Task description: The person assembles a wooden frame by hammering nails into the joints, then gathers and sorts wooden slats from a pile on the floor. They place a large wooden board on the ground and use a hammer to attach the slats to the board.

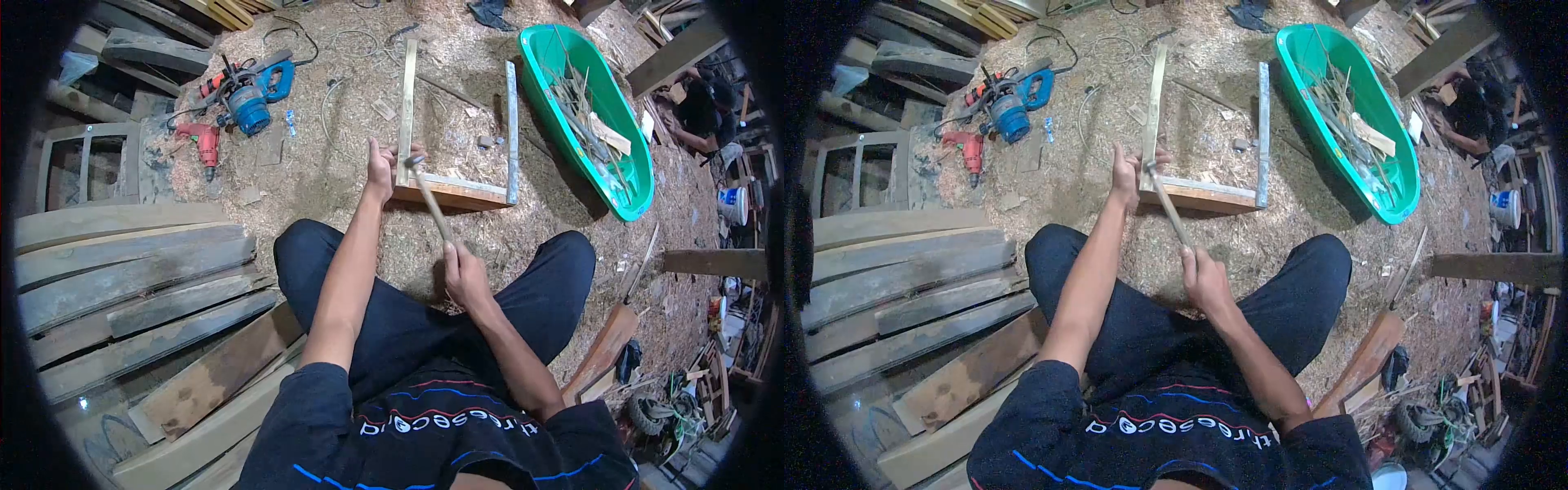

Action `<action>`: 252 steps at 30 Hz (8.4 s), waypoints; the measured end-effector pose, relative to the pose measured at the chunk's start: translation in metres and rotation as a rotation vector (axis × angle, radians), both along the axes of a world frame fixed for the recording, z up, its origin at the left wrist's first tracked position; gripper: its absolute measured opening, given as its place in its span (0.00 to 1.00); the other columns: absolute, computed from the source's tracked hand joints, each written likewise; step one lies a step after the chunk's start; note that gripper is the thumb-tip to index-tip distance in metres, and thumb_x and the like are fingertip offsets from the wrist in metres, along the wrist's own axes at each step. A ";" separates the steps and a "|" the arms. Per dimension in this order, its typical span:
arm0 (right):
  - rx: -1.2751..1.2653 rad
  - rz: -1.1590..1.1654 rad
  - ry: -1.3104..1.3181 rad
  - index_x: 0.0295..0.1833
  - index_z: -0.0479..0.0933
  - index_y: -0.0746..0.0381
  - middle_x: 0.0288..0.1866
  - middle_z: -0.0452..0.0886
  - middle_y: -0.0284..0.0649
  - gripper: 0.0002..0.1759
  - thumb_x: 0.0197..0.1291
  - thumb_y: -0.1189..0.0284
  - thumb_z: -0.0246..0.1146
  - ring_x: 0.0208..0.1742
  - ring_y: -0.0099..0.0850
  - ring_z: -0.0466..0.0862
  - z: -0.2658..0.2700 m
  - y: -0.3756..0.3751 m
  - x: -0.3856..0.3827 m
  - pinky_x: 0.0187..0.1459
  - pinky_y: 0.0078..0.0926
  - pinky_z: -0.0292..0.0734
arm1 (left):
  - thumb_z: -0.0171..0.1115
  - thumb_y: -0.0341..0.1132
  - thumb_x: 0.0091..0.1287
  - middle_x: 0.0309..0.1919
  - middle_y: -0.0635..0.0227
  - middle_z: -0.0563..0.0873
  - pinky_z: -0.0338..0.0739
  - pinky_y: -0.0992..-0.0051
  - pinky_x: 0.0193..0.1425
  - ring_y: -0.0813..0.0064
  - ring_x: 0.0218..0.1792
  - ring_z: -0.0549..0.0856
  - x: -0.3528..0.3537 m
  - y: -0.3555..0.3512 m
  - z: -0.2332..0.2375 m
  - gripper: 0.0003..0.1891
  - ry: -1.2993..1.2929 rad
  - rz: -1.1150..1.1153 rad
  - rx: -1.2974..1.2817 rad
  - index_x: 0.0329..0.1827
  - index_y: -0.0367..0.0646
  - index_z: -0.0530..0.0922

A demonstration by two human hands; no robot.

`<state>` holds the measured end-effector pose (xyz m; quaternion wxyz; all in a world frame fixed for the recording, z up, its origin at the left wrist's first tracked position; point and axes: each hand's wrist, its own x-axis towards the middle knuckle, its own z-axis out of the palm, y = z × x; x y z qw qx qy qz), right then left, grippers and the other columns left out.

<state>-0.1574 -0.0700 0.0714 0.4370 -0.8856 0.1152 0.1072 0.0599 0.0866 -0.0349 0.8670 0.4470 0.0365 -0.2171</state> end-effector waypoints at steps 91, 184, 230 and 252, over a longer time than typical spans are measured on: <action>0.167 -0.573 -0.298 0.37 0.84 0.67 0.23 0.83 0.41 0.23 0.61 0.54 0.70 0.26 0.26 0.79 -0.096 -0.157 0.121 0.32 0.35 0.74 | 0.51 0.45 0.79 0.27 0.70 0.83 0.73 0.81 0.26 0.82 0.23 0.80 0.005 -0.016 0.017 0.17 -0.211 0.396 0.380 0.38 0.42 0.80; -0.103 -0.732 -0.014 0.44 0.82 0.68 0.37 0.83 0.62 0.17 0.63 0.62 0.63 0.43 0.58 0.84 -0.186 -0.145 0.085 0.47 0.51 0.77 | 0.61 0.34 0.62 0.54 0.43 0.82 0.72 0.55 0.63 0.44 0.57 0.79 -0.095 -0.084 -0.060 0.23 -0.727 -0.078 1.266 0.60 0.33 0.75; -0.159 -1.628 -0.311 0.48 0.77 0.65 0.38 0.84 0.46 0.12 0.62 0.71 0.64 0.37 0.40 0.86 0.552 -0.107 -0.254 0.40 0.35 0.80 | 0.62 0.35 0.69 0.50 0.53 0.86 0.73 0.65 0.63 0.58 0.57 0.83 -0.244 -0.254 0.683 0.15 -1.205 -1.085 0.570 0.53 0.36 0.81; -0.427 -2.378 -0.275 0.50 0.79 0.64 0.39 0.85 0.47 0.11 0.64 0.71 0.63 0.37 0.39 0.86 0.550 -0.013 -0.452 0.39 0.35 0.80 | 0.64 0.37 0.70 0.52 0.55 0.85 0.76 0.64 0.61 0.57 0.57 0.83 -0.477 -0.323 0.650 0.15 -1.411 -1.708 0.029 0.54 0.38 0.79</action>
